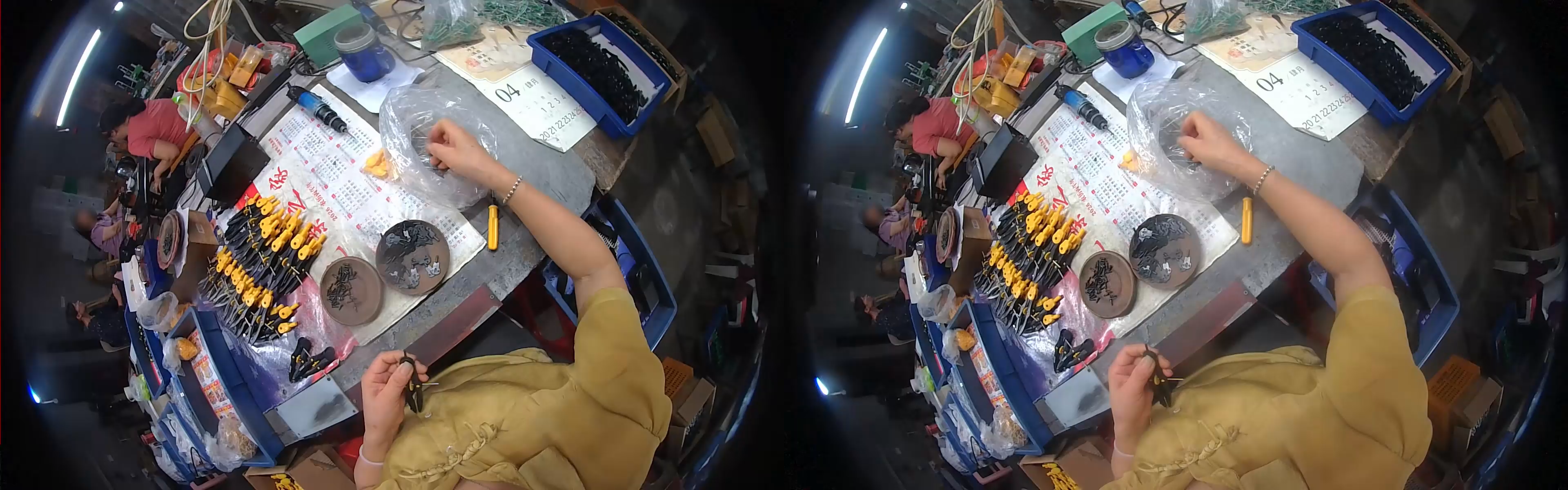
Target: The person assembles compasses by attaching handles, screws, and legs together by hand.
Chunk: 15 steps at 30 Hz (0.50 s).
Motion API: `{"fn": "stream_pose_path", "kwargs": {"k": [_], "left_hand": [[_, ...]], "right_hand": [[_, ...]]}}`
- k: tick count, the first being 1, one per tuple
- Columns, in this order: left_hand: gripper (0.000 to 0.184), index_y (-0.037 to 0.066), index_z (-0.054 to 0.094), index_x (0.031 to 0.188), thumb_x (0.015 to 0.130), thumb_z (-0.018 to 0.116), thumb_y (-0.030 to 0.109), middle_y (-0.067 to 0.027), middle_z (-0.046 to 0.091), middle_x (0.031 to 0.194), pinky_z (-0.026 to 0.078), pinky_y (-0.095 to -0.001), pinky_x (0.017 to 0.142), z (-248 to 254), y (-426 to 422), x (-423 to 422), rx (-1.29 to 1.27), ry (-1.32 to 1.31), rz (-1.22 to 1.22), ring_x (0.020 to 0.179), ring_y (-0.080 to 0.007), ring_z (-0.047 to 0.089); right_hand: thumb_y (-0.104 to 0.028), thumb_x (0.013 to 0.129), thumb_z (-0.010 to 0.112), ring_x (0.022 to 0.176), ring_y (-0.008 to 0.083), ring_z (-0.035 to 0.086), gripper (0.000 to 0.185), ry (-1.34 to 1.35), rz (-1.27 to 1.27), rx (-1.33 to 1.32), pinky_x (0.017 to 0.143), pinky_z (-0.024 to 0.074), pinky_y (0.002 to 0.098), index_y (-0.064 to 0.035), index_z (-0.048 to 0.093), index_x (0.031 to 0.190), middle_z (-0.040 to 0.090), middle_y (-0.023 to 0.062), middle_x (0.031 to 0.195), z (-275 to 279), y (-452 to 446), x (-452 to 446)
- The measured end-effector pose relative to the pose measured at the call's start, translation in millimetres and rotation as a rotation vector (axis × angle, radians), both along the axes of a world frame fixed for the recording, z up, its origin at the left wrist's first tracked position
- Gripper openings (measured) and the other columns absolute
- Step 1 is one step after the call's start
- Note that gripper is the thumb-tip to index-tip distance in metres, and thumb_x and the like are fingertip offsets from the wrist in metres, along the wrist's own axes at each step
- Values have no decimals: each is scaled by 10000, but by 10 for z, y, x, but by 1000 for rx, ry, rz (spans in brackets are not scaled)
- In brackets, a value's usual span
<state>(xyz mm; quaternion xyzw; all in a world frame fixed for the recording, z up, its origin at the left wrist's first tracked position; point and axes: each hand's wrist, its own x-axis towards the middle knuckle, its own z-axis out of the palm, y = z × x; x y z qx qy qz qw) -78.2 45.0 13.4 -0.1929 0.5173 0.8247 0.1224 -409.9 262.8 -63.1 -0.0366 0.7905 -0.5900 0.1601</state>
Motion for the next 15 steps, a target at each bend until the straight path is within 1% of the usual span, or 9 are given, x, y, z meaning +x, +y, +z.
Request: {"fn": "stream_pose_path", "kwargs": {"k": [1,3,4,5,7,8,9,11,15], "left_hand": [[166,-16,549,1026,898,578,86,-120,642,883,506,-269,734,-3,-1,1,3,3,3,765,-162,624],[159,-12,548,1028,901,572,82,-120,642,889,502,-267,740,-15,-4,1,20,24,-10,771,-164,625],[159,-12,548,1028,901,572,82,-120,642,889,502,-267,740,-21,-7,12,21,27,-6,771,-164,625],[156,-10,547,1027,903,570,82,-120,642,887,501,-265,738,-28,-13,24,25,16,-5,771,-163,626],[152,-8,547,1027,905,567,82,-120,643,885,500,-263,737,-22,-18,32,29,9,2,771,-162,626],[144,2,548,1016,898,571,81,-114,638,875,496,-264,726,-6,-13,34,18,-10,2,760,-163,619],[136,11,548,1005,890,574,80,-107,634,865,491,-265,715,4,-18,38,7,-29,3,748,-165,613],[138,10,549,1007,891,575,80,-108,635,865,491,-265,718,-2,-52,50,1,-24,12,751,-163,614],[135,4,556,1004,890,570,73,-110,643,861,493,-267,720,11,-57,66,4,-20,45,751,-161,618]], "right_hand": [[-74,800,609,836,169,597,456,3,3,3,702,505,278,-79,471,1235,549,125,1167,-57,-26,-13],[-70,783,610,886,289,594,291,600,253,311,779,472,375,-67,550,1068,583,116,1033,-56,-91,-2],[-54,773,593,933,322,575,250,743,297,280,806,465,399,-66,571,1021,571,110,1043,-10,-151,36],[-54,773,593,933,322,575,250,747,300,280,806,465,399,-66,571,1021,571,110,1043,39,-215,67],[-70,787,583,956,317,571,238,747,437,459,808,468,413,-69,575,1025,569,114,1034,151,-340,114],[-117,801,577,963,325,575,238,747,446,464,812,468,422,-70,579,1035,573,123,1029,192,-388,126],[-117,801,577,963,325,575,238,753,451,462,812,468,422,-70,579,1035,573,123,1029,148,-429,87],[-154,816,564,951,334,584,214,705,430,576,801,472,432,-56,589,1005,579,130,1041,24,-521,-41],[-176,819,560,935,329,600,192,700,501,668,789,477,439,-30,614,931,584,150,1053,198,-582,-76]]}}
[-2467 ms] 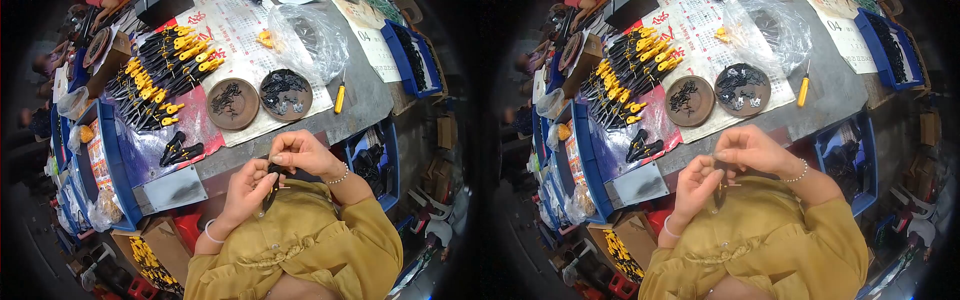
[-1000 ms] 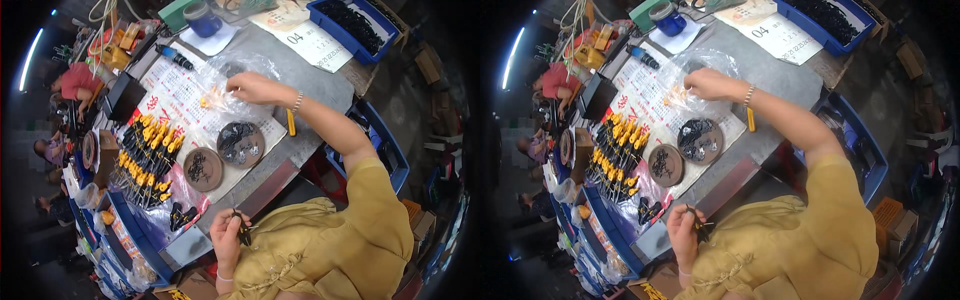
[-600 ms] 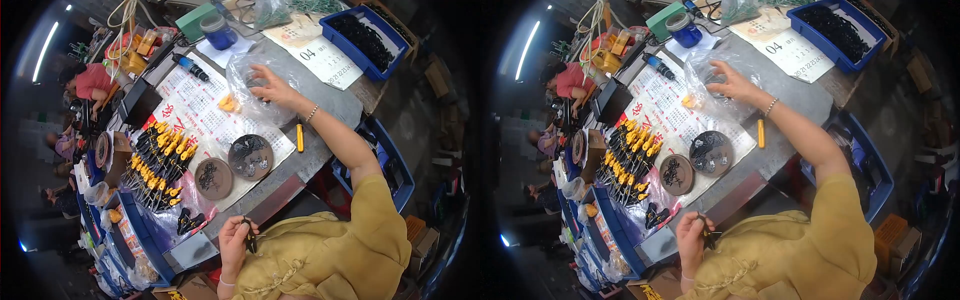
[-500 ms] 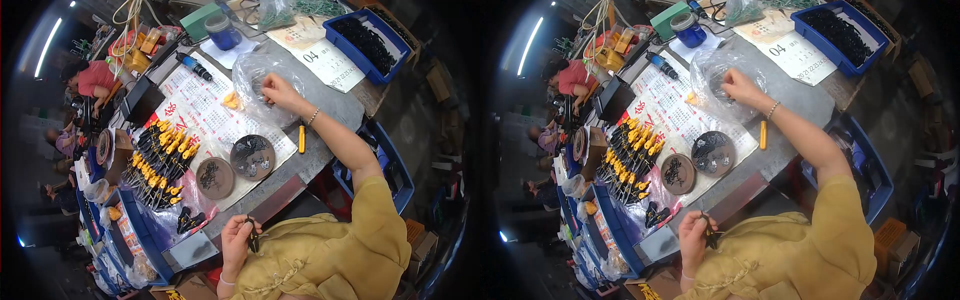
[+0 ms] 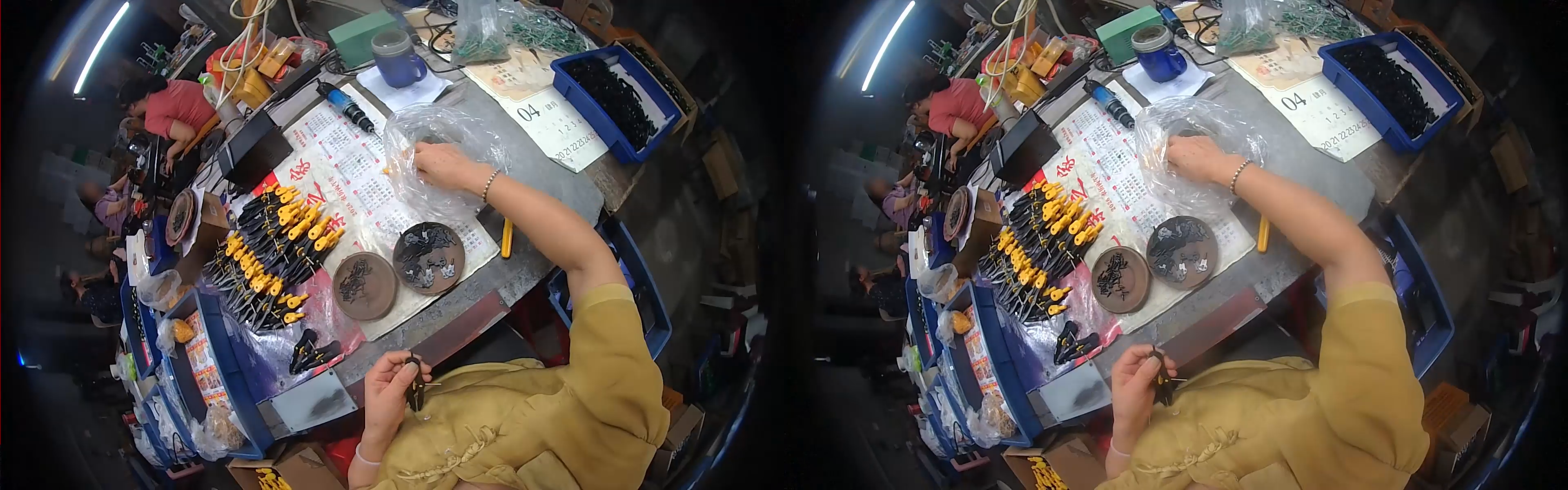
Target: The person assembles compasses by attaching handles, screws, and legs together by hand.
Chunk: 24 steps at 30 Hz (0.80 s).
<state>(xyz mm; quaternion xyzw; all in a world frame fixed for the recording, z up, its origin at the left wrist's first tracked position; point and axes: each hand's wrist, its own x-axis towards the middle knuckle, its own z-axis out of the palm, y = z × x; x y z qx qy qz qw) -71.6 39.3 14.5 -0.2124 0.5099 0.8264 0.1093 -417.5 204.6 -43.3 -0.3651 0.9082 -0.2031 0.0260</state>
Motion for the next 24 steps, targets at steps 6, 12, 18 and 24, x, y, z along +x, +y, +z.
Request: {"fn": "stream_pose_path", "kwargs": {"k": [6,12,18,24], "left_hand": [[121,-12,585,989,885,578,49,-116,662,884,502,-248,735,-2,-140,49,11,44,5,772,-143,630],[137,-7,586,1000,872,577,43,-106,654,852,506,-261,727,16,-194,-18,14,9,10,767,-149,626],[149,-1,572,1043,905,551,52,-85,649,902,502,-248,740,-73,-222,54,142,167,0,797,-127,620],[184,-15,565,1075,914,562,74,-66,643,907,484,-205,726,-14,-315,178,121,158,16,806,-80,594]], "right_hand": [[-54,779,555,828,309,637,94,222,-112,386,705,505,399,-34,633,827,643,135,799,563,198,295],[-94,827,572,689,336,608,119,-88,-53,-45,597,441,427,-11,518,892,609,171,735,1281,253,1102],[-72,800,609,639,51,539,115,-847,308,-392,563,430,223,2,621,887,622,22,738,952,-106,1847],[-138,881,606,639,37,523,138,-1368,196,-657,542,409,181,-11,620,932,633,19,812,557,-463,2144]]}}
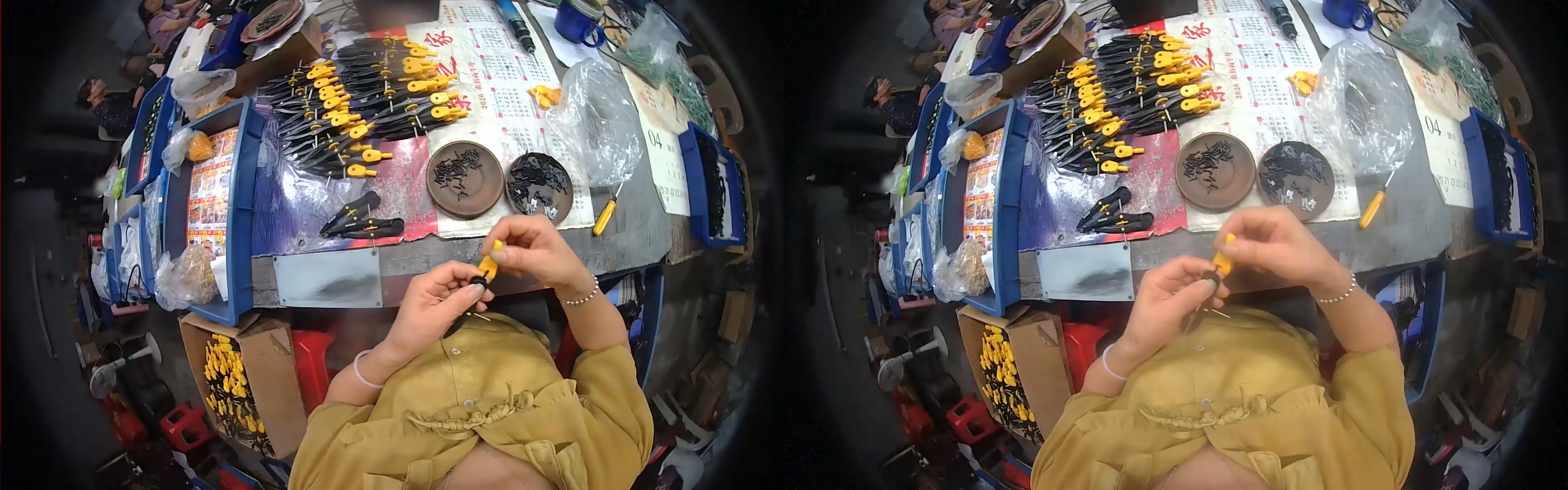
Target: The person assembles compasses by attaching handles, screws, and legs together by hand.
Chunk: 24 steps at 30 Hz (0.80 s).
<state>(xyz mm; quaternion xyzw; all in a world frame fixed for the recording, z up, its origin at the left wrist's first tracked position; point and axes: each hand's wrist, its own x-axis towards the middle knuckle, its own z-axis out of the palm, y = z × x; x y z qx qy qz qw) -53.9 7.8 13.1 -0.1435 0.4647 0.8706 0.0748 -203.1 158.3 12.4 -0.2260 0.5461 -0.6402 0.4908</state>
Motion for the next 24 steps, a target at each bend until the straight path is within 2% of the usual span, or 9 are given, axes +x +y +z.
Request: {"fn": "stream_pose_path", "kwargs": {"k": [2,5,7,12,18,20,24], "left_hand": [[184,-16,567,1075,911,558,67,-71,651,904,482,-205,718,17,-42,50,-5,-28,-4,798,-83,599],[187,-21,565,1076,905,549,53,-81,655,916,489,-215,717,-7,-60,83,-48,-63,44,787,-97,613],[187,-24,563,1076,905,547,51,-82,655,918,492,-218,724,-25,-64,78,-44,-67,29,791,-99,615],[190,-29,558,1079,907,544,51,-86,653,931,500,-227,738,-56,-29,45,-27,-65,22,803,-105,617],[195,-30,557,1084,914,546,67,-86,654,941,492,-225,742,-59,5,2,-94,-61,-7,808,-101,611],[182,-22,568,1070,910,547,63,-88,659,927,496,-234,744,-47,30,3,-98,-54,10,802,-110,620],[161,-15,583,1044,907,555,63,-91,664,922,497,-239,749,-3,82,14,-174,-35,35,805,-121,631]], "right_hand": [[-182,902,588,605,16,481,170,-82,-78,9,512,377,166,-22,619,949,624,10,803,18,-48,22],[-205,911,574,594,20,476,194,-150,-150,-75,511,380,166,-23,609,968,611,3,786,-90,-52,28],[-227,918,564,576,22,462,211,-247,-148,-104,507,378,165,-29,599,982,601,1,775,-104,-56,45],[-231,918,569,568,23,457,208,-300,-162,-130,506,377,163,-35,597,985,596,1,778,-130,-51,88],[-205,931,550,599,18,465,192,-208,-153,-146,524,387,170,-26,591,986,591,-3,787,-91,-21,148],[-192,939,537,623,15,473,184,-42,-152,-97,533,389,171,-19,587,980,588,-7,794,-45,-8,169],[-181,951,516,651,28,504,177,83,-144,-58,554,420,181,-12,566,965,586,9,806,-16,21,236]]}}
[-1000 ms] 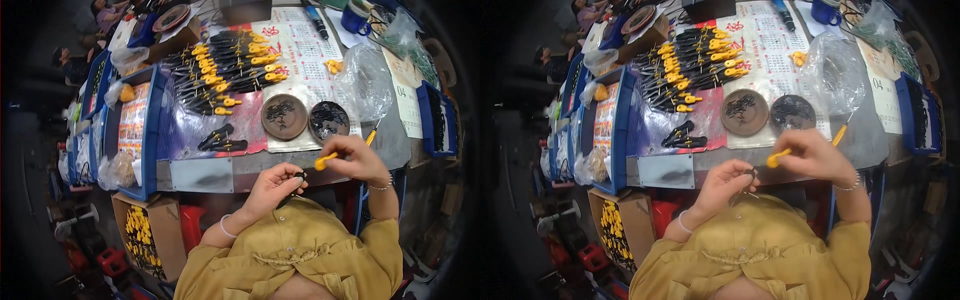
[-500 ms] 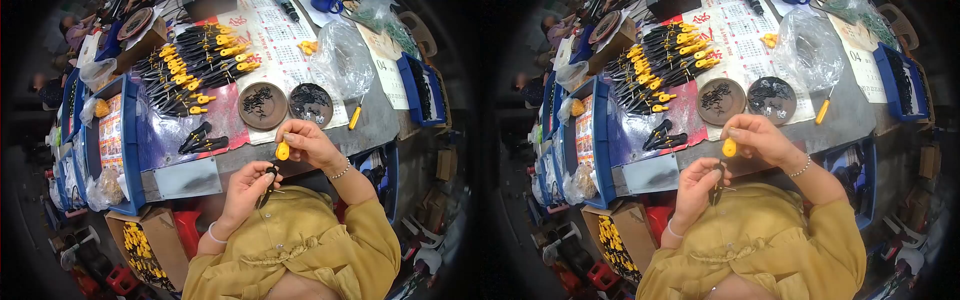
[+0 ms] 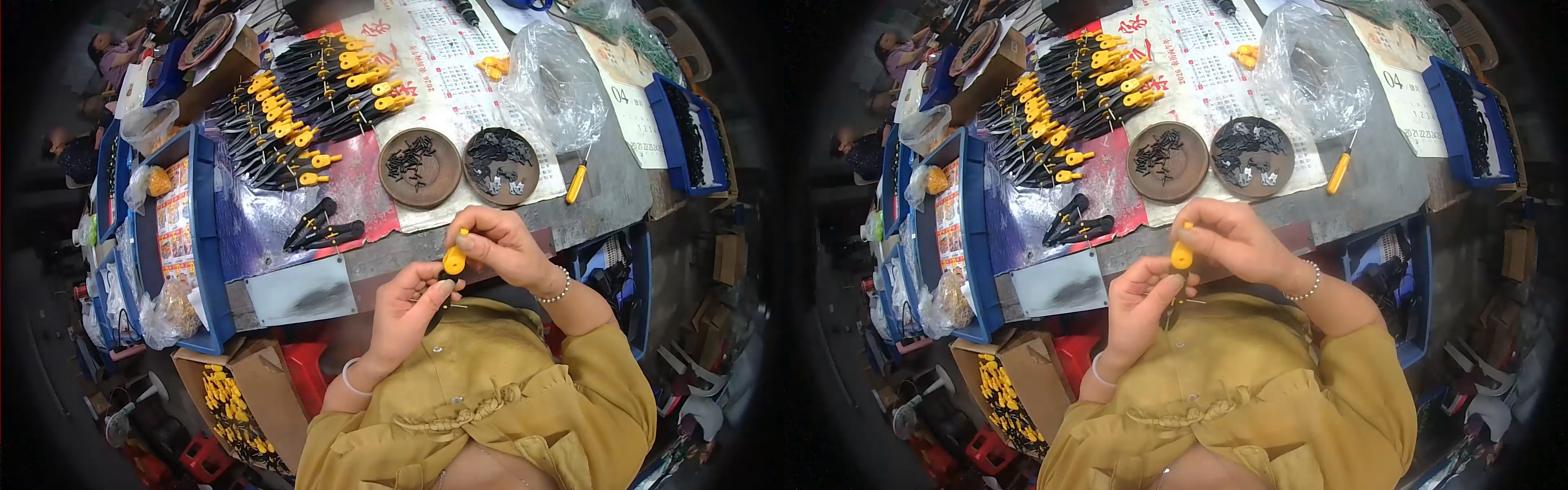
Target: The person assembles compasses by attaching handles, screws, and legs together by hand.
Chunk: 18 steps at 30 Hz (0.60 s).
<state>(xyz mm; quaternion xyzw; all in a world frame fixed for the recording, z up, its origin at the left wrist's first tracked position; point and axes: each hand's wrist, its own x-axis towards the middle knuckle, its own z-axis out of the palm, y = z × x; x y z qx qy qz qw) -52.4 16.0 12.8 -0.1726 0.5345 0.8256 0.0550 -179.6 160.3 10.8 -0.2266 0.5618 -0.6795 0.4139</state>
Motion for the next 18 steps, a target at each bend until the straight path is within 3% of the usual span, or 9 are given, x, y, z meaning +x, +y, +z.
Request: {"fn": "stream_pose_path", "kwargs": {"k": [4,7,10,13,18], "left_hand": [[244,-17,520,1136,908,556,62,-101,663,928,494,-234,739,-50,27,-1,-74,36,-3,818,-129,633],[357,-20,401,1250,923,527,47,-121,642,977,484,-241,773,-23,67,-26,37,121,114,843,-126,612],[457,-4,301,1317,925,527,57,-121,646,933,475,-230,759,-60,2,-60,18,43,-14,836,-126,617],[462,-1,306,1317,923,537,73,-106,648,885,467,-218,739,-89,-15,-64,6,0,-97,824,-120,623],[469,5,293,1321,922,533,66,-108,645,859,476,-217,719,-52,-5,-29,-66,48,-65,813,-122,630]], "right_hand": [[-167,969,477,674,68,557,178,83,35,-84,595,482,216,7,513,949,581,44,825,21,-8,83],[-159,966,481,656,69,554,172,-141,22,-54,589,484,218,10,511,954,579,45,826,12,-22,112],[-155,959,492,625,50,533,155,-268,-7,-21,541,453,201,-2,520,960,580,30,802,0,-11,97],[-181,945,514,570,3,473,151,-153,-51,59,459,331,160,-33,543,961,569,-24,745,-76,-20,106],[-205,945,513,547,-4,434,162,-246,-8,54,458,322,156,-46,547,937,564,-32,740,-115,-36,101]]}}
